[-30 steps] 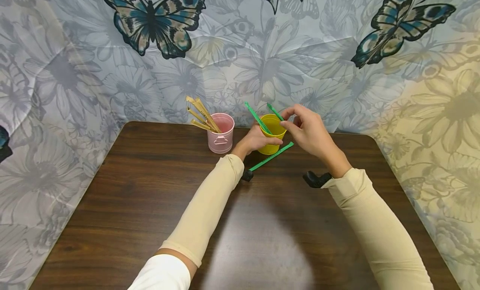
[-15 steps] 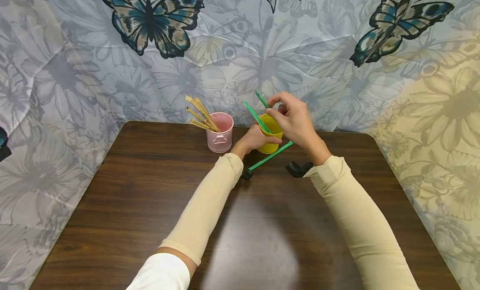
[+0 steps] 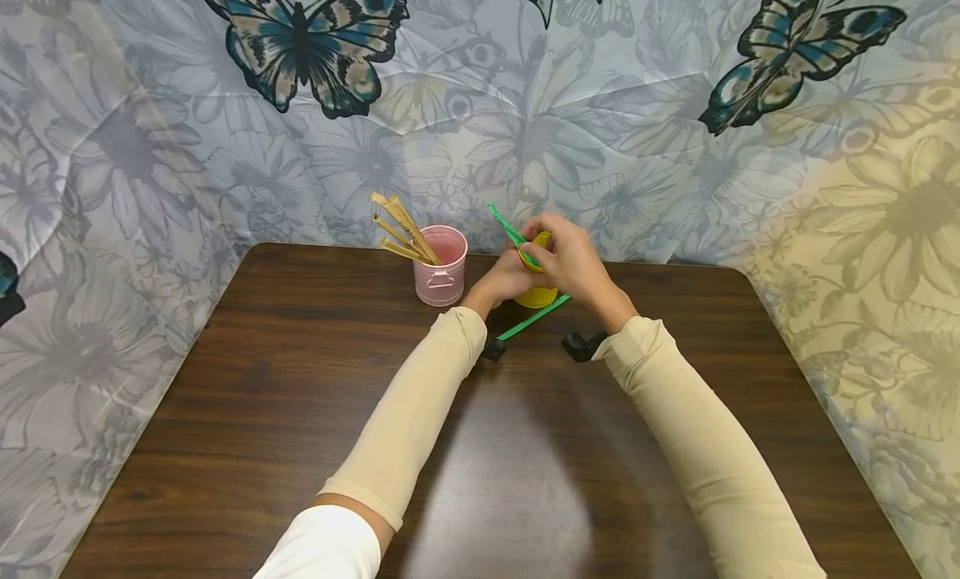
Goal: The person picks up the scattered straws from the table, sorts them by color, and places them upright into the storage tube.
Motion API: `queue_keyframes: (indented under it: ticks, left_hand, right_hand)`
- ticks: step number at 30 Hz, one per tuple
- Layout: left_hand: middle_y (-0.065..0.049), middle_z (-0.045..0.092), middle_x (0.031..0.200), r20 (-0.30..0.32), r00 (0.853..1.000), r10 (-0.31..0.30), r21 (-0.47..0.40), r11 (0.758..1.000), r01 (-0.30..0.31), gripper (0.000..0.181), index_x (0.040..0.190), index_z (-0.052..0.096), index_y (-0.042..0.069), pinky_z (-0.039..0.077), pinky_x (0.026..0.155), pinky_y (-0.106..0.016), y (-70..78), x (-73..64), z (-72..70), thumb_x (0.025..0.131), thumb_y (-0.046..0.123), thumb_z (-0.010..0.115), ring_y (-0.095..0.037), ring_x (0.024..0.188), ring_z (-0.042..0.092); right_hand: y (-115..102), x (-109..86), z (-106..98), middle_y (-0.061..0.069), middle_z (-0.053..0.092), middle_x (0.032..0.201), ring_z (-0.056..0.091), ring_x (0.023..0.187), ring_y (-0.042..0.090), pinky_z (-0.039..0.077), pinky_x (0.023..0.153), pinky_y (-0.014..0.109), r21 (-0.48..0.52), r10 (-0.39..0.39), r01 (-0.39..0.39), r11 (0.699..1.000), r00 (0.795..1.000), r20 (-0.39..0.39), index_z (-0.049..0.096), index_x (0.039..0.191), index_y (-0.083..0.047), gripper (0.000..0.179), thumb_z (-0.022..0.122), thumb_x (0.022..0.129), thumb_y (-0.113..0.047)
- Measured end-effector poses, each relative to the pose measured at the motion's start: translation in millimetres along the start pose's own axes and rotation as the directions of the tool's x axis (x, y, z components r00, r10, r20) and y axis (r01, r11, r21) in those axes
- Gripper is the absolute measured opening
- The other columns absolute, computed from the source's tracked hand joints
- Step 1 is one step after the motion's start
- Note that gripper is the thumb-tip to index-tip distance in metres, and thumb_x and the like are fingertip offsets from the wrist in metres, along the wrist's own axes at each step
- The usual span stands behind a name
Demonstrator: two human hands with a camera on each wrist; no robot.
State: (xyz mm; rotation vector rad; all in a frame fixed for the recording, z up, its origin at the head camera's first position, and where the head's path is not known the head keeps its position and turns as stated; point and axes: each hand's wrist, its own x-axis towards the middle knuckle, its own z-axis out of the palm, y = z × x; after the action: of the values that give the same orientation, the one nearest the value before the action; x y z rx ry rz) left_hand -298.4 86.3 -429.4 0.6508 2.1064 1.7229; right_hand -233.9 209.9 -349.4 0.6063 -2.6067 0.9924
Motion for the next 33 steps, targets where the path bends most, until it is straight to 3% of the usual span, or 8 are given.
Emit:
queue_keyframes:
  ticks: [5,15,21,29,33]
  left_hand:
    - [0.003,0.05,0.147,-0.009,0.999,-0.031,0.0,1.0,0.031,0.061,0.141,0.051,0.021,0.041,0.114,-0.032,-0.8,-0.8,0.3,0.087,0.018,0.079,-0.015,0.133,0.046]
    - [0.001,0.054,0.142,-0.007,0.999,-0.033,-0.017,0.999,0.033,0.049,0.131,0.059,0.015,0.043,0.11,-0.031,-0.7,-3.1,1.0,0.087,0.019,0.079,-0.015,0.126,0.049]
    - [0.001,0.058,0.139,0.001,0.999,0.04,0.0,0.999,-0.04,0.061,0.14,0.053,0.019,0.044,0.11,-0.031,-2.5,-1.2,1.4,0.086,0.021,0.081,-0.013,0.123,0.053]
    - [-0.006,0.064,0.127,-0.007,0.999,0.039,-0.078,0.996,-0.04,0.051,0.129,0.059,0.013,0.049,0.098,-0.027,-3.1,-1.6,5.6,0.084,0.021,0.084,-0.015,0.109,0.058]
    - [-0.01,0.063,0.129,-0.009,1.0,0.028,-0.06,0.998,-0.028,0.058,0.134,0.056,0.01,0.05,0.099,-0.029,-2.5,-2.8,3.3,0.084,0.021,0.084,-0.019,0.113,0.059]
  right_hand:
    - [8,-0.5,5,0.004,0.067,0.103,0.051,0.066,0.021,0.044,0.063,0.034,-0.007,0.055,-0.055,0.998,0.998,0.026,0.066,0.11,-0.014,0.014,0.07,0.096,-0.01]
    - [11,-2.2,4,0.005,0.068,0.109,0.053,0.068,0.022,0.045,0.064,0.035,0.012,0.102,-0.102,0.995,0.994,0.048,0.065,0.115,-0.012,0.019,0.07,0.097,-0.011]
    - [11,-6.4,-3,0.006,0.065,0.112,0.053,0.072,0.023,0.045,0.061,0.034,0.006,0.158,-0.159,0.987,0.986,0.051,0.062,0.121,-0.011,0.024,0.069,0.099,-0.019]
    - [16,-29.6,-15,0.008,0.066,0.111,0.056,0.066,0.022,0.046,0.057,0.027,-0.032,0.12,-0.119,0.992,0.992,0.038,0.062,0.116,-0.01,0.023,0.071,0.097,-0.016]
    - [20,-45.0,-19,0.008,0.068,0.108,0.056,0.068,0.02,0.046,0.06,0.024,-0.072,0.067,-0.064,0.995,0.997,0.046,0.065,0.114,-0.008,0.022,0.073,0.095,-0.013]
